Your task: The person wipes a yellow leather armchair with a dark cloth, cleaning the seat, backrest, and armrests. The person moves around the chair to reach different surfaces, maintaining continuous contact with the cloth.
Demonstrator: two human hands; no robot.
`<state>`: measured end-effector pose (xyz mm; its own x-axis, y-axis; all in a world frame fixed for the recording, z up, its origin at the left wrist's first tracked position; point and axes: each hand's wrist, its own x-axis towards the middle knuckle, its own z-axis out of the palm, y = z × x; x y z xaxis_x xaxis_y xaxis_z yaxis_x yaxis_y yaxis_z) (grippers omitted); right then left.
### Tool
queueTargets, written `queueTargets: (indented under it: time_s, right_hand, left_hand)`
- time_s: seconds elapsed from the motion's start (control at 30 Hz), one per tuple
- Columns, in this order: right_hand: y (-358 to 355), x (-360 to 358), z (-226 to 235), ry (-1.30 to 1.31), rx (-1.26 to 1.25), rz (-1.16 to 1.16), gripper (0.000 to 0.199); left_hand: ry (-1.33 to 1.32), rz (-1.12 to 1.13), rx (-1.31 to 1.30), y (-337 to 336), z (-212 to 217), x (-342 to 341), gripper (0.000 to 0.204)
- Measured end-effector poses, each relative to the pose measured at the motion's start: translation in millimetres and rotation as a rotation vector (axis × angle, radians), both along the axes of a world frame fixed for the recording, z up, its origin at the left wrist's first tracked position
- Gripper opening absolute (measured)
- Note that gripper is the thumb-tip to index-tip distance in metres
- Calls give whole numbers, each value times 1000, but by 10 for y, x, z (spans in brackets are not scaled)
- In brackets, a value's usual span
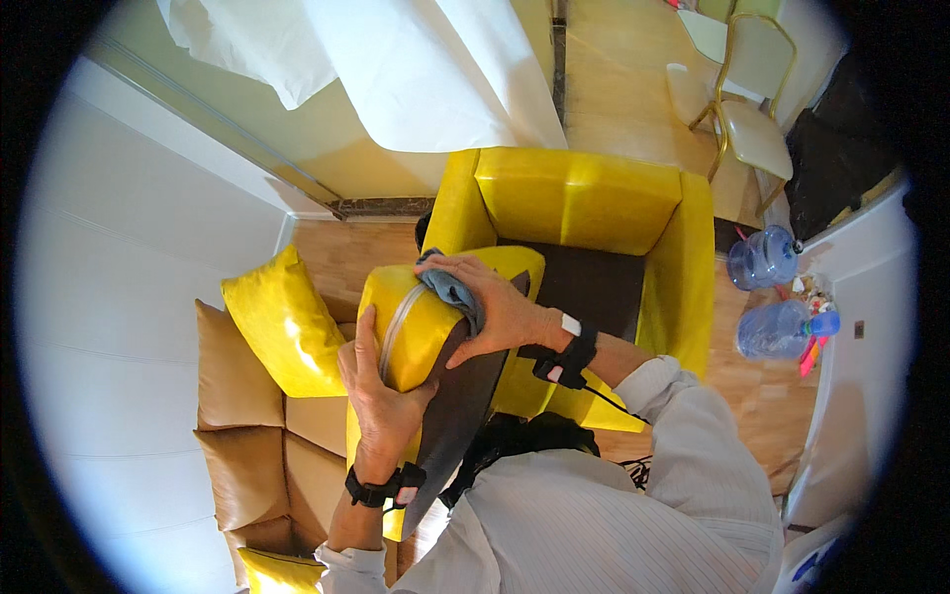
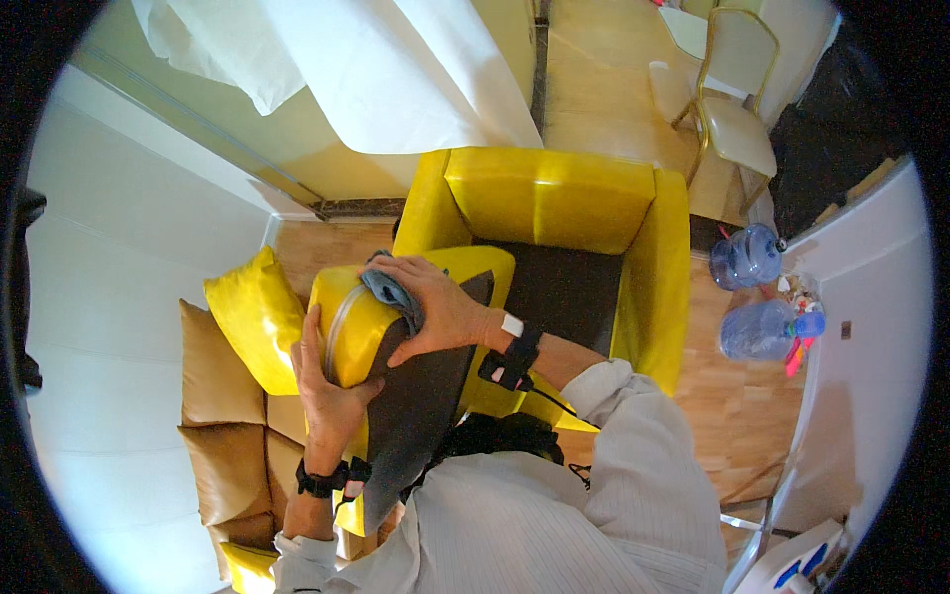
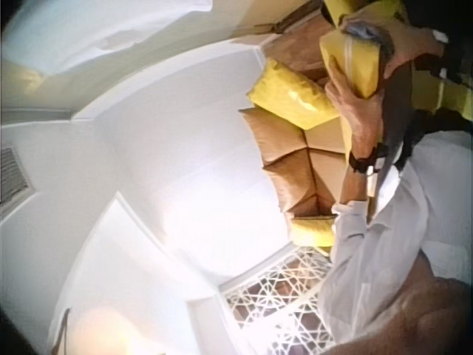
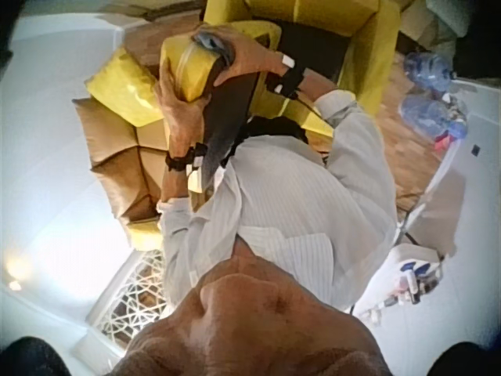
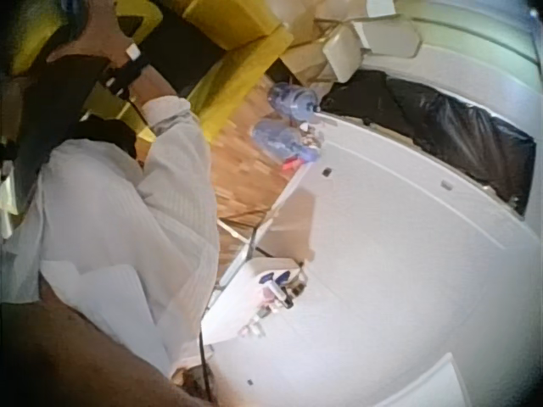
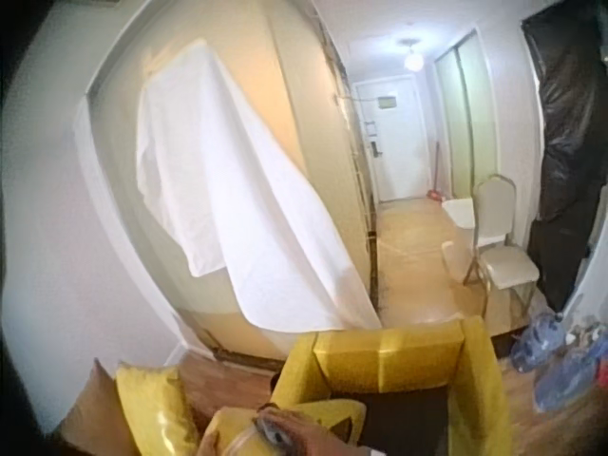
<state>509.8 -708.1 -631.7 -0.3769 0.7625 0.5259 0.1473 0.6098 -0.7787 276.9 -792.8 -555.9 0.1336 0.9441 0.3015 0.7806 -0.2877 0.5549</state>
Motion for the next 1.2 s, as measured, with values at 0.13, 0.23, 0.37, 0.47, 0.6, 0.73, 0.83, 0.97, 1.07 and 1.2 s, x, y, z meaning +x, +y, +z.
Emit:
queueTargets:
  time_s: [0.13,0.23,0.37,0.47,0.6,0.73,0.83,0.97,1.07,1.2]
  right_hand:
    - [-50,77,615,-75,137,-28,119]
    - [-212,14,875,-137,246,-21,111]
    - [-445,-406,698,-198,260,76,105]
    - [-456,-842,359,-449,183,238,115]
    - [-604,-1248,160,-419,272,340,104]
    - [-591,-1807,100,-354,324,339,76]
    - [-578,-2005,-38,-367,280,398,63]
    - [-498,-1887,-338,-413,278,367,54]
    - [-219,-1525,-538,-648,211,276,54]
    - [-64,-1218,-692,-751,150,159,58]
  left_hand:
    - [-144,11,9,-76,334,8,129]
    - [-169,29,8,-258,411,-276,141]
    - [-611,42,-191,-527,-99,-672,157]
    - [-442,95,-369,-597,-743,-878,155]
    - [-420,62,-330,-936,-983,-1358,167]
    - [-717,158,-574,-1139,-939,-1565,160]
    - [-997,282,-645,-1181,-969,-1531,155]
    - [-1256,283,-438,-1297,-1143,-1628,140]
    - [-1152,431,-378,-1407,-1357,-1704,110]
    - [-1116,702,-365,-1450,-1584,-1731,78]
